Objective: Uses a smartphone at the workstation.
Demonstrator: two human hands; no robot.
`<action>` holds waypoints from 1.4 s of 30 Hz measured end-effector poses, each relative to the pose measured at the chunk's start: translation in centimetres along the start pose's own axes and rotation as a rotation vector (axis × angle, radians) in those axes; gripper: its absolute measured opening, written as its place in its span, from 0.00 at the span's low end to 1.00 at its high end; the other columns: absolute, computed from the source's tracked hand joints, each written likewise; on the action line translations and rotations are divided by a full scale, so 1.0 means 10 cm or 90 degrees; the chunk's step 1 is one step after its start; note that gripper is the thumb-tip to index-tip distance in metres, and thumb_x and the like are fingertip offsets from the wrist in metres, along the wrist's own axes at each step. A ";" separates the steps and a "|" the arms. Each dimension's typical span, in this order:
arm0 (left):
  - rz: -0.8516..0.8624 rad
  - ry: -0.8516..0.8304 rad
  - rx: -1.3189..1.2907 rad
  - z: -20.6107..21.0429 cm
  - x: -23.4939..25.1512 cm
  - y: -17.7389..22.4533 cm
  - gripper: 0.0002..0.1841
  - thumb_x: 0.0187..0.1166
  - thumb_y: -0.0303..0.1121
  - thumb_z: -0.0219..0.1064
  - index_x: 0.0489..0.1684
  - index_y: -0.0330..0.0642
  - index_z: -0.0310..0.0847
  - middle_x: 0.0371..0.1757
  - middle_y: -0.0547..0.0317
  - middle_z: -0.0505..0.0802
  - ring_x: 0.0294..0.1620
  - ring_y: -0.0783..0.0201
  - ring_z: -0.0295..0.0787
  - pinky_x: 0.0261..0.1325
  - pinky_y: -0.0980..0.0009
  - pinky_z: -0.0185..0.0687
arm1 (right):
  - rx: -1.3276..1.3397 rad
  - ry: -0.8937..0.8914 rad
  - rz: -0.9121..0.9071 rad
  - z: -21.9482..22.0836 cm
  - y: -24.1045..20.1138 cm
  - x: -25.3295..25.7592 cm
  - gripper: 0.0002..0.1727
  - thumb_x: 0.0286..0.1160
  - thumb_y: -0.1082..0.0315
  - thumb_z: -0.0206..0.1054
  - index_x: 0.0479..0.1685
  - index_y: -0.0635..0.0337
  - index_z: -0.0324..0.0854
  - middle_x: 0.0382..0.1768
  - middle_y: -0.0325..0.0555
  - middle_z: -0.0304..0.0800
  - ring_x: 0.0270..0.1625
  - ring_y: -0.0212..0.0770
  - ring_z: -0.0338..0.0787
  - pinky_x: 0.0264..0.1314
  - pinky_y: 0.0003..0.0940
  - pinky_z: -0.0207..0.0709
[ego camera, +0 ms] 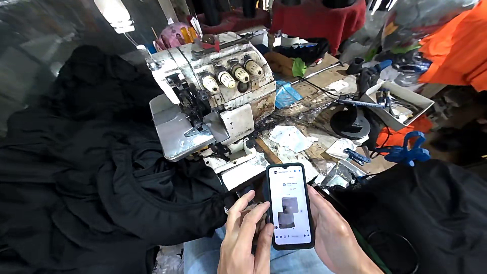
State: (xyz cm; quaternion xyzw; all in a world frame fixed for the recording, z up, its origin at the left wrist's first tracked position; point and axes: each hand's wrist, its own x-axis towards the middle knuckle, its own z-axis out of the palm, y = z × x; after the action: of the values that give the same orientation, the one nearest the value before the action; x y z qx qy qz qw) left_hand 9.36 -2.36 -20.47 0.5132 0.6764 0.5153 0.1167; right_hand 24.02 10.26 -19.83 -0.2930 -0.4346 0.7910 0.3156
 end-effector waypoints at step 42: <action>0.053 0.087 -0.005 -0.03 0.03 0.04 0.10 0.80 0.32 0.69 0.52 0.44 0.94 0.68 0.41 0.85 0.59 0.56 0.91 0.58 0.65 0.94 | -0.009 -0.018 -0.005 0.04 -0.04 -0.04 0.32 0.91 0.45 0.45 0.85 0.52 0.70 0.71 0.60 0.83 0.72 0.55 0.86 0.76 0.55 0.79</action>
State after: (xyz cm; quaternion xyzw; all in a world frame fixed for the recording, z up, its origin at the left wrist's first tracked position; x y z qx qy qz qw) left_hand 9.24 -2.28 -19.86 0.5043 0.6588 0.5560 0.0509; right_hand 24.09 9.92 -19.20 -0.2821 -0.4455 0.7908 0.3108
